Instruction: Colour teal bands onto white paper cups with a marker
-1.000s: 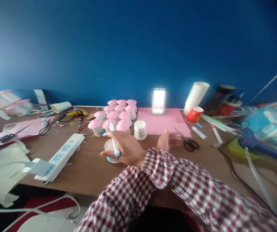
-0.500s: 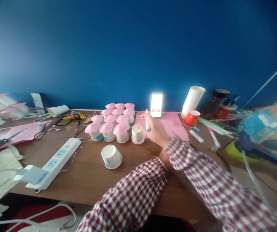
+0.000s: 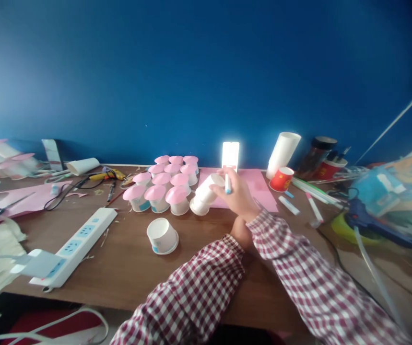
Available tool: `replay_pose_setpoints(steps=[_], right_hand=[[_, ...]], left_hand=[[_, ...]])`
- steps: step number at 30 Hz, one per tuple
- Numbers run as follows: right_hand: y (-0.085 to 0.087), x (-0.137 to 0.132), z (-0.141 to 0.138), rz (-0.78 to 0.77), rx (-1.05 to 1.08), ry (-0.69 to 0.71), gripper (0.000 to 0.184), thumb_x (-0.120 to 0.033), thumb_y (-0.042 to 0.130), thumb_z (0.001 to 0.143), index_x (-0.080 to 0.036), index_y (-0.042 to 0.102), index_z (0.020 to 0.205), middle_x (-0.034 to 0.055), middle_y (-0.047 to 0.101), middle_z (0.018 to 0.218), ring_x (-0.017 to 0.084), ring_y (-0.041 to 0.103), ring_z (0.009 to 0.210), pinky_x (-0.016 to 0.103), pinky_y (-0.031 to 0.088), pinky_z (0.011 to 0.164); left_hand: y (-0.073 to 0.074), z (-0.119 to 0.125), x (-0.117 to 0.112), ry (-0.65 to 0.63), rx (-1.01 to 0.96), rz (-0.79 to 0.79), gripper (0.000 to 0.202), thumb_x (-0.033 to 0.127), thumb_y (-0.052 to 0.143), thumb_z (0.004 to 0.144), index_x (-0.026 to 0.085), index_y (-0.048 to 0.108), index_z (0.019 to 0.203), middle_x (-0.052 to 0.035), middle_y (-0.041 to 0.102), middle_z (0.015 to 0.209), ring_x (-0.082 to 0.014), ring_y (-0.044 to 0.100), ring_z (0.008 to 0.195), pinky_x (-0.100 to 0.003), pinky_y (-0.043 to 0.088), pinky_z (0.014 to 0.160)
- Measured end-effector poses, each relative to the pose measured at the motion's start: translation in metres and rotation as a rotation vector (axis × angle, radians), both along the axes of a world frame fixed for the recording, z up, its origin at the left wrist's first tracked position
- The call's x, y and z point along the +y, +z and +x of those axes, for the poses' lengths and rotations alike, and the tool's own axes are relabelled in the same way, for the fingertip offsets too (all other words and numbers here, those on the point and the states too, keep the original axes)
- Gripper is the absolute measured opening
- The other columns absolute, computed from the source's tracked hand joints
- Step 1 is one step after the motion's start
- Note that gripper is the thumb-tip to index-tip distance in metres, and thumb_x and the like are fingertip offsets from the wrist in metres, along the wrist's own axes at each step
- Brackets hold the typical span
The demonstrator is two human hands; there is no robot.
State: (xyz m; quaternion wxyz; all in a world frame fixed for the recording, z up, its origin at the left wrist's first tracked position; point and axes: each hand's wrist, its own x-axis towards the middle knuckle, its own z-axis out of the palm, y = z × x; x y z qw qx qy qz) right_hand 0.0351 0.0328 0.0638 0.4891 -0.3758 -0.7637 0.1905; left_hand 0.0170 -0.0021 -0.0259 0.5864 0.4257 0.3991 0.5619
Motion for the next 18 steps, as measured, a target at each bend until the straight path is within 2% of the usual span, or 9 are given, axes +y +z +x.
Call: replay_pose_setpoints(steps=[4,6,11,15,18], right_hand=[[0.002,0.005,0.037,-0.021,0.144,-0.175,0.035,-0.039,0.068,0.077,-0.020,0.056,0.103,0.0061,0.065,0.101,0.021,0.062,0.092,0.034,0.050,0.079],[-0.002,0.009,0.053,-0.035,0.195,-0.215,0.039,-0.041,0.070,0.075,-0.019,0.056,0.104,0.0069,0.065,0.101,0.021,0.062,0.093,0.036,0.050,0.081],[-0.015,0.006,0.074,-0.063,0.267,-0.273,0.037,-0.043,0.068,0.077,-0.019,0.057,0.103,0.0073,0.065,0.101,0.022,0.063,0.094,0.039,0.051,0.083],[-0.025,-0.004,0.078,-0.084,0.318,-0.331,0.037,-0.046,0.063,0.080,-0.019,0.055,0.104,0.0080,0.065,0.102,0.022,0.063,0.093,0.036,0.054,0.076],[-0.030,-0.010,0.081,-0.035,0.265,-0.401,0.037,-0.046,0.060,0.081,-0.018,0.055,0.104,0.0098,0.064,0.104,0.023,0.063,0.095,0.038,0.054,0.079]], left_hand=[[-0.002,-0.003,0.004,-0.023,0.053,-0.036,0.010,0.021,0.058,0.083,0.013,0.062,0.084,-0.0067,0.067,0.082,-0.0160,0.063,0.076,-0.028,0.053,0.068],[-0.002,-0.004,0.005,-0.009,0.053,-0.095,0.008,0.020,0.056,0.082,0.013,0.061,0.081,-0.0053,0.067,0.075,-0.0140,0.062,0.068,-0.024,0.052,0.059],[-0.003,-0.002,0.002,-0.034,0.087,-0.034,0.012,0.022,0.060,0.079,0.012,0.061,0.084,-0.0061,0.066,0.074,-0.0124,0.062,0.067,-0.020,0.050,0.053],[0.000,-0.001,-0.001,-0.022,0.034,-0.039,0.028,0.023,0.060,0.078,0.014,0.058,0.105,-0.0059,0.066,0.081,-0.0152,0.064,0.077,-0.021,0.051,0.055],[0.001,-0.002,-0.002,0.027,0.009,0.006,0.032,0.020,0.062,0.076,0.016,0.058,0.107,-0.0069,0.067,0.089,-0.0158,0.063,0.082,-0.022,0.051,0.060]])
